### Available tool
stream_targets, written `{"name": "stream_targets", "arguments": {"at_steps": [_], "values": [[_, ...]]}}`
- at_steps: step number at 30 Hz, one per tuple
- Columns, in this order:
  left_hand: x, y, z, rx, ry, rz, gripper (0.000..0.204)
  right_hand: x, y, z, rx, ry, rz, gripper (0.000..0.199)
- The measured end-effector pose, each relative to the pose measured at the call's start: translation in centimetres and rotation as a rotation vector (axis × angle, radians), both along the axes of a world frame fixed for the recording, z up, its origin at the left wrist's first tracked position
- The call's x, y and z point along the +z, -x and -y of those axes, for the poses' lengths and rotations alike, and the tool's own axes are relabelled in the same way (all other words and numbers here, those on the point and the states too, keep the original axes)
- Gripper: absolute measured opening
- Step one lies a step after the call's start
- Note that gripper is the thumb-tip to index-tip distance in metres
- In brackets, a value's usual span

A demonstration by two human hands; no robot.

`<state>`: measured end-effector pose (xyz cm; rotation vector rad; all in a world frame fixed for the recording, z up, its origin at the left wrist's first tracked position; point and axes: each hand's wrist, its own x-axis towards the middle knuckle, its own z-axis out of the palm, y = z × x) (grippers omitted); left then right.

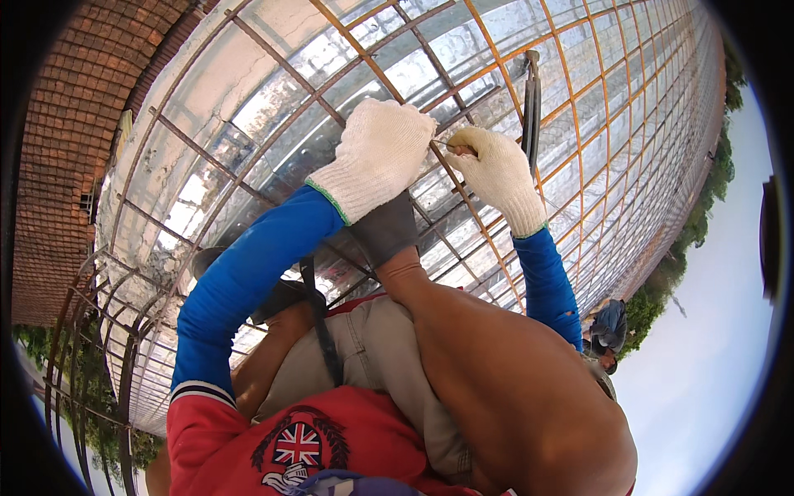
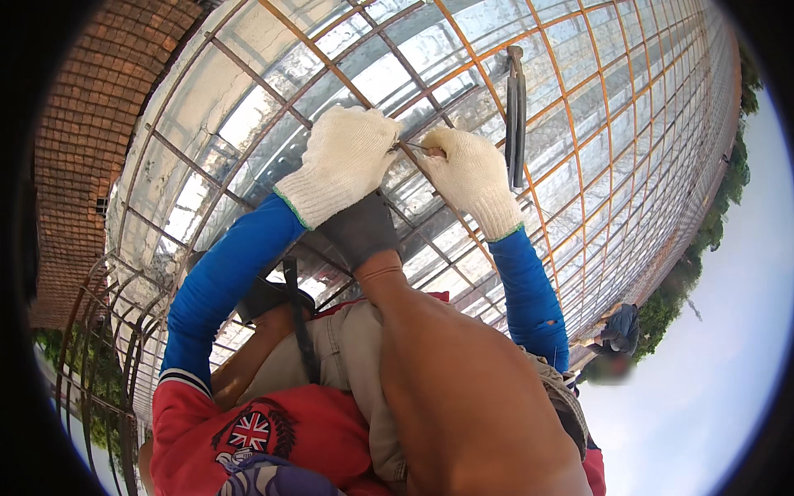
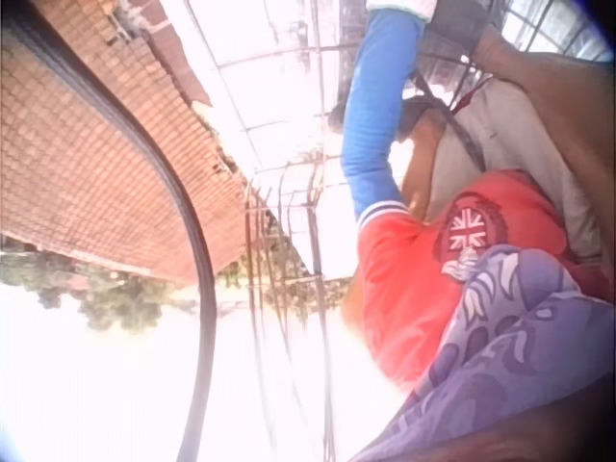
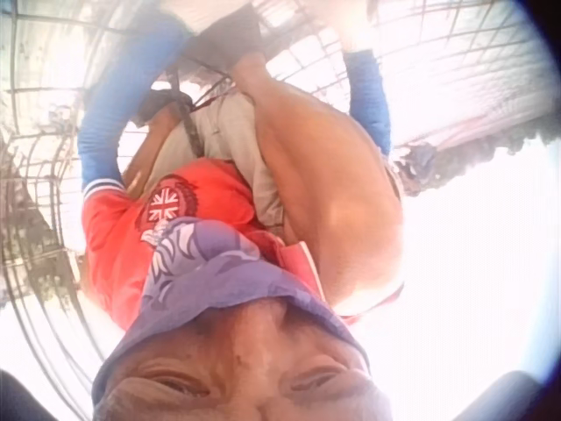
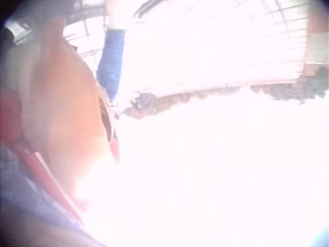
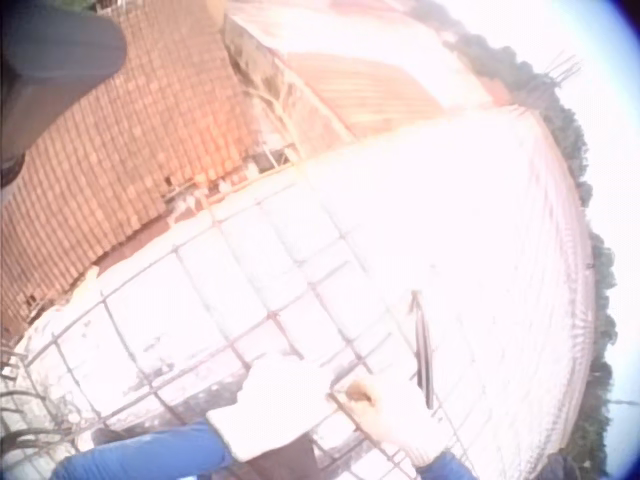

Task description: The person uses pliers to twist and secure wire ties at intersections of a metal grid frame. They repeatedly position the pliers, grip the wire, and twist it to fasten the grid sections together.

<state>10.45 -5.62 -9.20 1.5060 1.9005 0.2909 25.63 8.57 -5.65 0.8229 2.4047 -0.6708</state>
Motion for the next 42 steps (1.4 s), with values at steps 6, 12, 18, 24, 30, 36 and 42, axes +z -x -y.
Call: {"name": "stream_targets", "arguments": {"at_steps": [6,12,18,24,30,36,42], "values": [[1.1,-1.7,-0.9,0.079,0.009,-0.018,0.021,-0.9,-0.1,0.1,-0.008,0.032,-0.045,0.024],[1.4,-2.8,-2.0,0.091,-0.014,-0.022,0.018,-1.6,-1.1,2.6,-0.178,0.044,-0.225,0.019],[0.9,-2.0,-0.5,0.181,-0.013,0.177,0.023,-0.3,-0.6,2.1,-0.269,0.197,-0.149,0.021],[-2.0,0.1,3.4,0.384,-0.274,0.231,0.026,-0.4,-1.0,1.2,-0.227,0.208,-0.148,0.022],[-1.2,-1.5,2.6,0.321,-0.178,0.100,0.024,-0.1,-0.5,1.6,-0.275,0.218,-0.144,0.022],[-0.7,-4.1,0.2,0.465,0.004,0.262,0.021,-0.1,-0.6,1.6,-0.277,0.219,-0.152,0.026],[1.7,-8.8,0.0,0.849,0.023,0.377,0.024,0.4,-0.1,0.1,-0.341,0.383,-0.090,0.027]]}}
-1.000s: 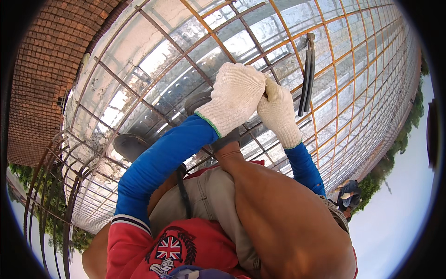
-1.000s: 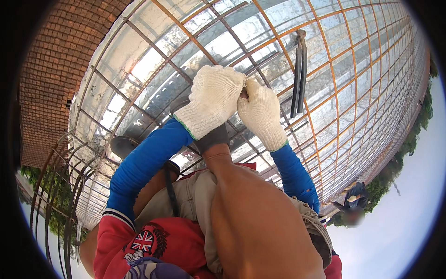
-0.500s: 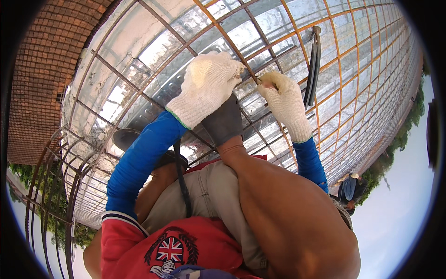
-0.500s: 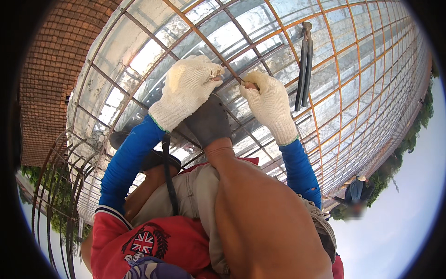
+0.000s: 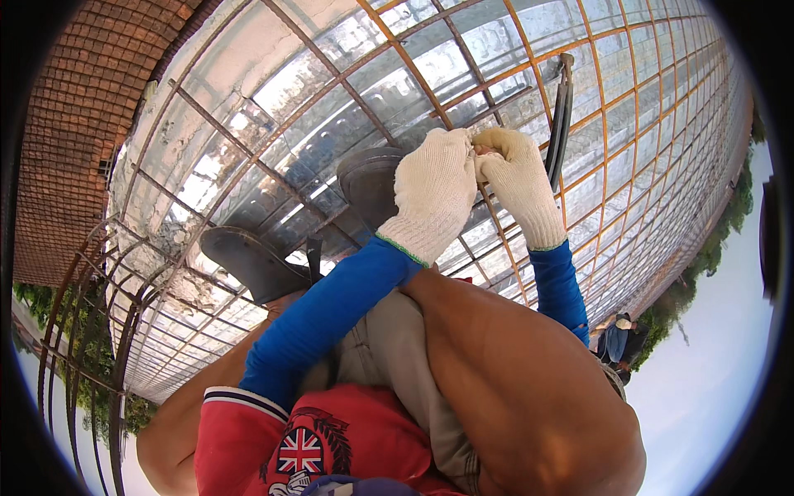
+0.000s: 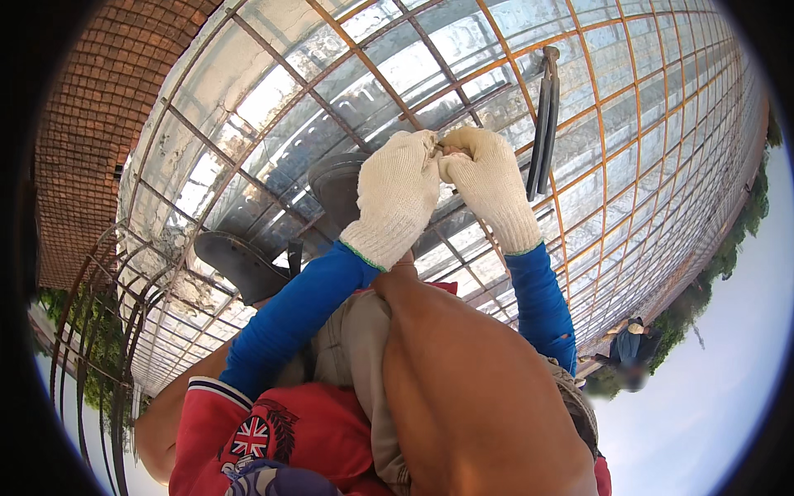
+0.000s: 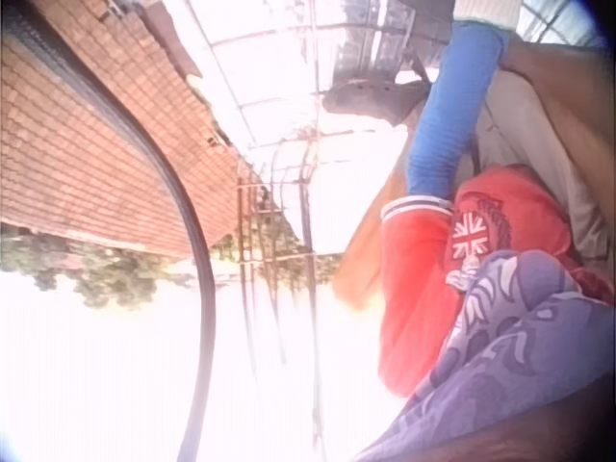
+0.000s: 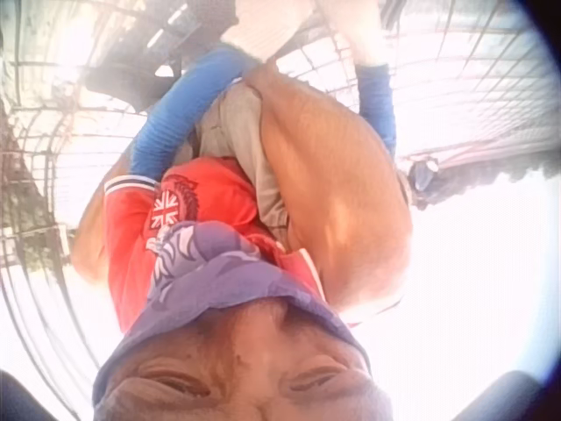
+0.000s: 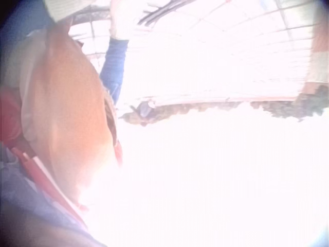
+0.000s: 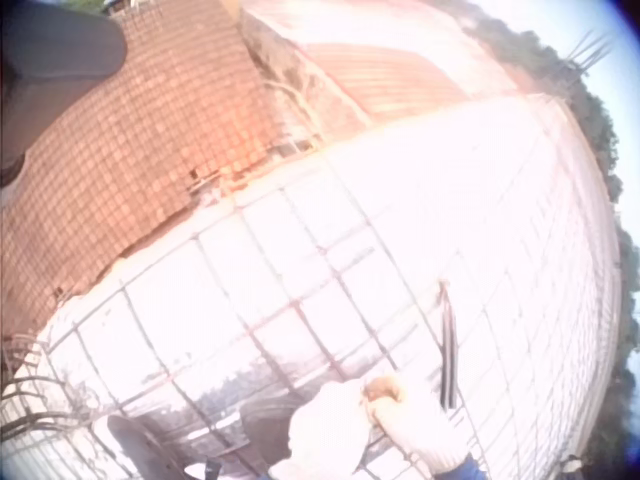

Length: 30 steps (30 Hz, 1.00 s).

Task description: The person uses pliers to twist and secure wire ties at intersections of a metal grid frame. They repeatedly position the pliers, grip the wire, and twist it to fasten the grid sections together.

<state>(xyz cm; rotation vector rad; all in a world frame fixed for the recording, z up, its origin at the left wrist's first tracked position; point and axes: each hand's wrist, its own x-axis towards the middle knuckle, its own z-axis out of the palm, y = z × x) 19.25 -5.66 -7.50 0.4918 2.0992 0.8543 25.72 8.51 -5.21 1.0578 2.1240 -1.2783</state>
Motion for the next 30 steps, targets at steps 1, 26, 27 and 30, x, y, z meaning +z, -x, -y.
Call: {"name": "stream_targets", "arguments": {"at_steps": [1,26,27,30], "values": [[0.4,-1.1,0.0,0.079,0.000,0.068,0.025,0.0,-0.1,-0.8,0.029,0.021,0.052,0.027],[-0.2,-2.4,-3.3,1.444,-0.180,1.277,0.022,1.3,0.0,-2.4,0.265,-0.106,-0.039,0.021],[-0.3,-2.4,-3.4,1.424,-0.186,1.274,0.018,1.5,0.3,-2.5,0.264,-0.087,-0.036,0.023],[-0.5,-3.2,-3.7,1.398,-0.221,1.196,0.012,1.7,1.4,-2.7,0.281,-0.065,-0.018,0.024]]}}
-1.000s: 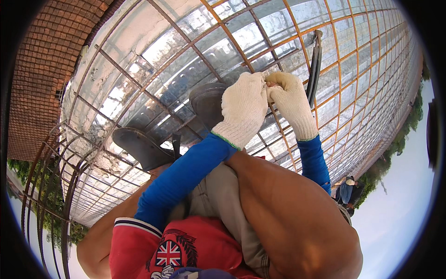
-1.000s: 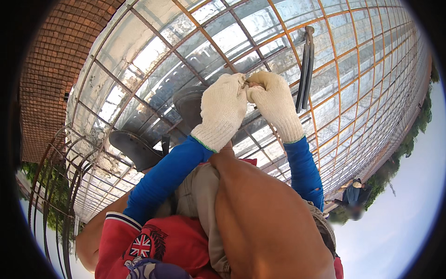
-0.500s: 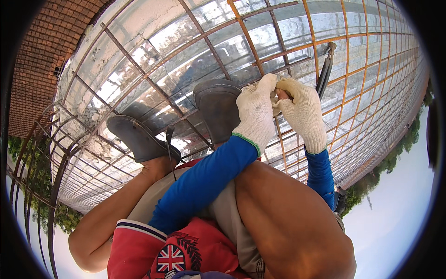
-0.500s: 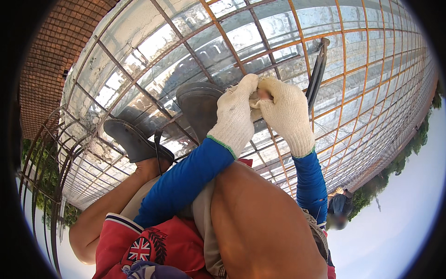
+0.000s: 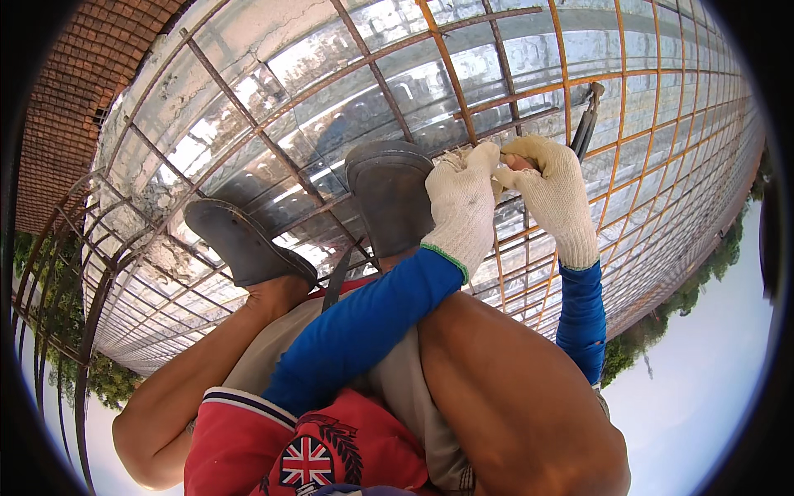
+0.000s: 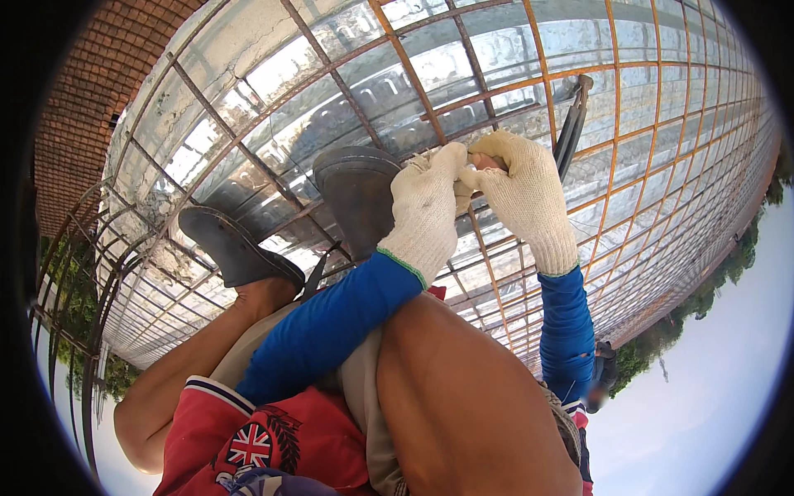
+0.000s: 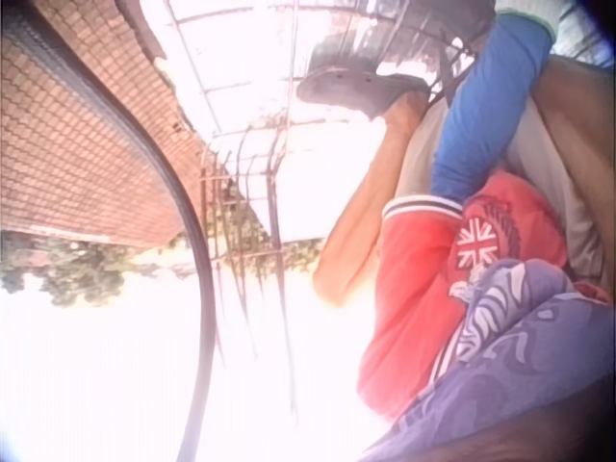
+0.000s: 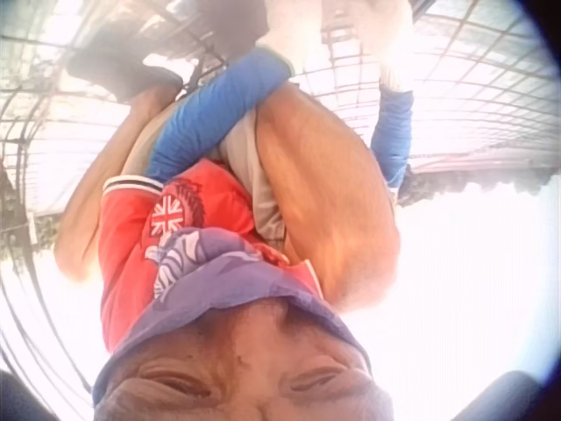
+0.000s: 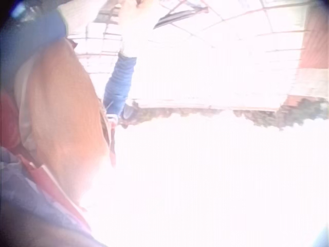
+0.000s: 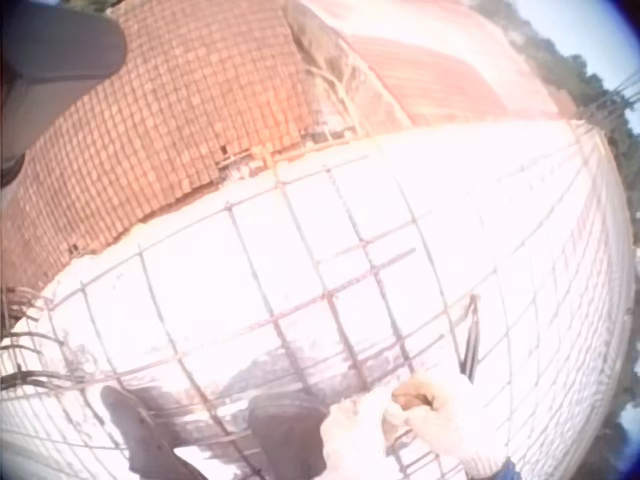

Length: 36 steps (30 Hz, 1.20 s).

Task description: The person uses pliers to twist and secure wire ties at intersections of a metal grid frame. They repeatedly position the pliers, grip the wire, and twist it to fasten the grid sections together.

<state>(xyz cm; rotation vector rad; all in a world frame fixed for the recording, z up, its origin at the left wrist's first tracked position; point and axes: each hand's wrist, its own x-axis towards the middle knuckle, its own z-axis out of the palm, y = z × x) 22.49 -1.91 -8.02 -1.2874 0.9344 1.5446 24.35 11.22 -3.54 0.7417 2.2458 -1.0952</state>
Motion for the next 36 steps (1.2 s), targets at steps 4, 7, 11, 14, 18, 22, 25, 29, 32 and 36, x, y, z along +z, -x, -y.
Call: {"name": "stream_targets", "arguments": {"at_steps": [4,7,11,14,18,22,25,29,32,36], "values": [[0.2,-0.5,-0.2,0.046,0.019,-0.039,0.014,0.6,1.4,1.1,0.121,-0.079,0.011,0.022],[-0.7,-1.6,-0.4,-0.045,0.136,-0.130,0.016,0.9,2.1,2.3,0.255,-0.186,-0.062,0.014],[-1.4,-2.1,-0.5,-0.096,0.137,-0.176,0.016,0.7,1.7,3.0,0.421,-0.363,-0.161,0.008],[-0.8,-2.0,0.7,-0.144,0.045,-0.166,0.017,1.0,0.8,3.1,0.383,-0.328,-0.131,0.009],[-0.3,-1.2,3.3,-0.046,-0.152,-0.062,0.022,1.4,-0.7,3.7,0.299,-0.360,-0.205,0.013],[0.1,-0.5,3.7,0.100,-0.203,-0.030,0.023,1.7,-1.2,5.6,0.294,-0.397,-0.151,0.017],[-0.3,-0.6,3.6,0.081,-0.230,-0.012,0.020,0.9,-2.8,6.3,0.177,-0.366,-0.199,0.019],[0.4,-0.4,3.0,0.023,-0.171,-0.047,0.017,1.1,-3.4,5.7,-0.629,0.180,0.056,0.018],[0.2,-0.5,2.9,-0.009,-0.164,-0.091,0.015,0.6,-2.8,5.8,-0.810,0.242,0.059,0.019],[0.4,-0.3,2.6,-0.062,-0.111,-0.153,0.014,-0.6,-2.3,6.1,-0.687,-0.058,-0.094,0.021]]}}
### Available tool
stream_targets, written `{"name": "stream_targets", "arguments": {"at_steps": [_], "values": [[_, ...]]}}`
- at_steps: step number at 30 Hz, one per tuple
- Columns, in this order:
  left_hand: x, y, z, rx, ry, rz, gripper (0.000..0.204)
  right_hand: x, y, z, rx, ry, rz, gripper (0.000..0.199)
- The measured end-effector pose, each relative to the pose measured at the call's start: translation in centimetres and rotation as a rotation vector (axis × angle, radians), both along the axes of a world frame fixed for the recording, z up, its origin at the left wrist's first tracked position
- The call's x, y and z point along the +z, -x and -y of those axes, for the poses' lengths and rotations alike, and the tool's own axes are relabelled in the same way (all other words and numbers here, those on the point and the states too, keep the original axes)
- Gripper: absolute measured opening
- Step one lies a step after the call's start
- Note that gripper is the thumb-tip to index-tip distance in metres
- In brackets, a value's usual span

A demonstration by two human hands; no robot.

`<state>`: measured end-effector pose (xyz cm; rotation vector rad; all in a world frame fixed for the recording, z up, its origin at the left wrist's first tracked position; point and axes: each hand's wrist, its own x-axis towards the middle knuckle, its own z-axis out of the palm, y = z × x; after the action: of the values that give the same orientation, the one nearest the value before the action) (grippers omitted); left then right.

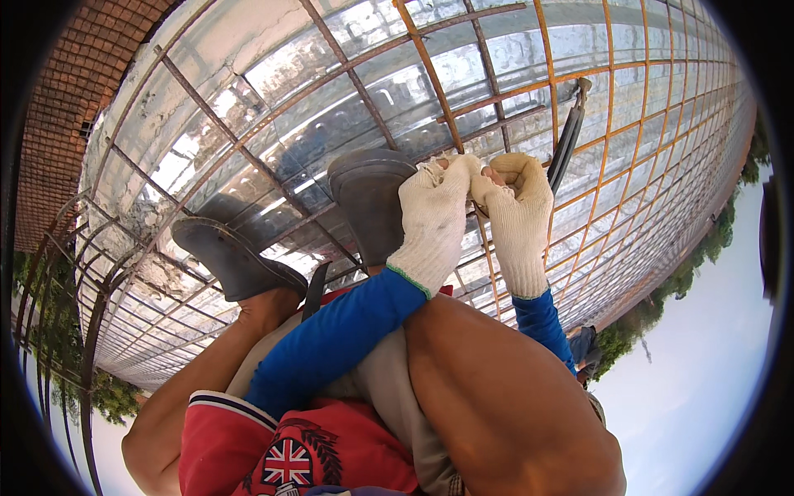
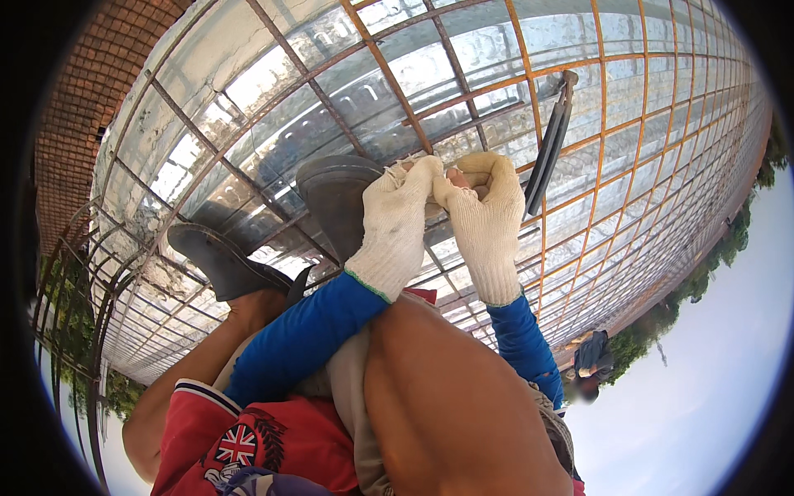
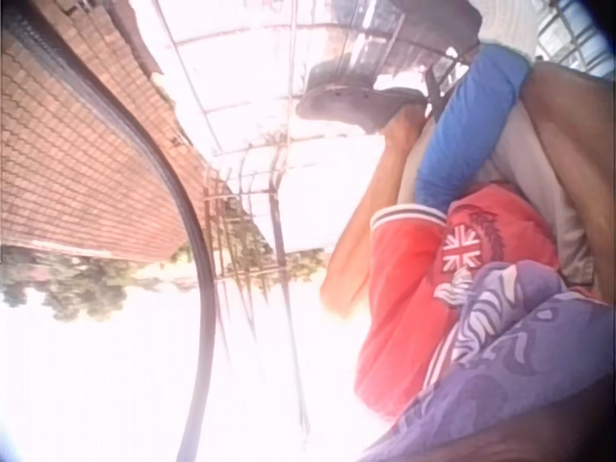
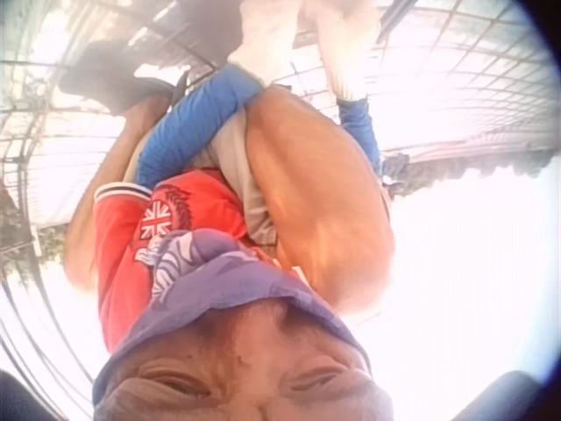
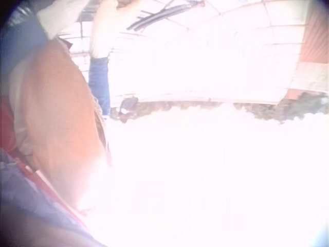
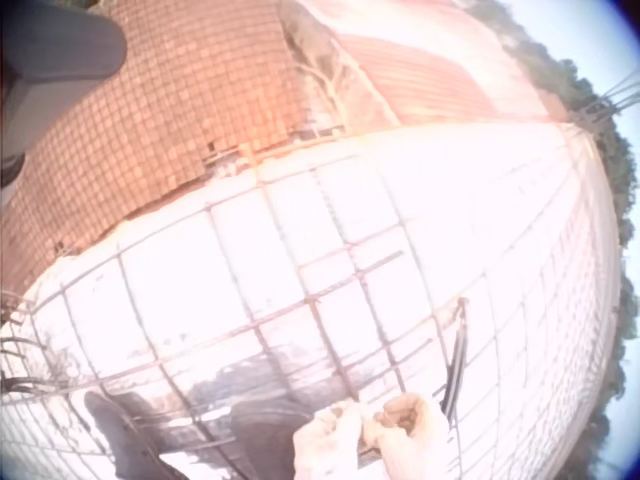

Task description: The person uses pliers to twist and secure wire ties at intersections of a metal grid frame. They repeatedly position the pliers, grip the wire, and twist it to fasten the grid sections together.

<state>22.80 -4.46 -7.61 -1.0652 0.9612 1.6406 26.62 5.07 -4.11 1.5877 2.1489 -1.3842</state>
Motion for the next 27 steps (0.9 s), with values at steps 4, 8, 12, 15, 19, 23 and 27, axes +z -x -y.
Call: {"name": "stream_targets", "arguments": {"at_steps": [4,8,12,15,19,23,27], "values": [[-0.3,0.1,0.3,0.001,-0.022,-0.015,0.015,0.9,1.2,-1.2,-0.031,0.194,0.127,0.027],[0.6,0.8,0.6,0.000,-0.099,-0.003,0.016,-0.8,0.2,-2.1,-0.012,0.346,0.100,0.031],[0.1,0.2,0.6,-0.089,-0.005,-0.116,0.015,-2.3,-0.6,-2.1,0.219,0.168,0.070,0.019],[0.1,0.7,0.6,-0.270,0.086,-0.197,0.014,-2.3,-0.1,-2.2,0.328,0.082,0.080,0.015],[-0.7,1.1,1.2,-0.511,0.092,-0.278,0.013,-3.0,-0.7,-2.5,0.359,0.077,0.046,0.013],[-0.8,2.6,1.4,-0.538,0.049,-0.214,0.014,-2.9,-0.7,-1.3,0.382,0.032,0.021,0.013],[-1.1,2.5,1.5,-0.472,0.026,-0.265,0.013,-3.8,-1.2,-0.7,0.305,-0.048,-0.010,0.013]]}}
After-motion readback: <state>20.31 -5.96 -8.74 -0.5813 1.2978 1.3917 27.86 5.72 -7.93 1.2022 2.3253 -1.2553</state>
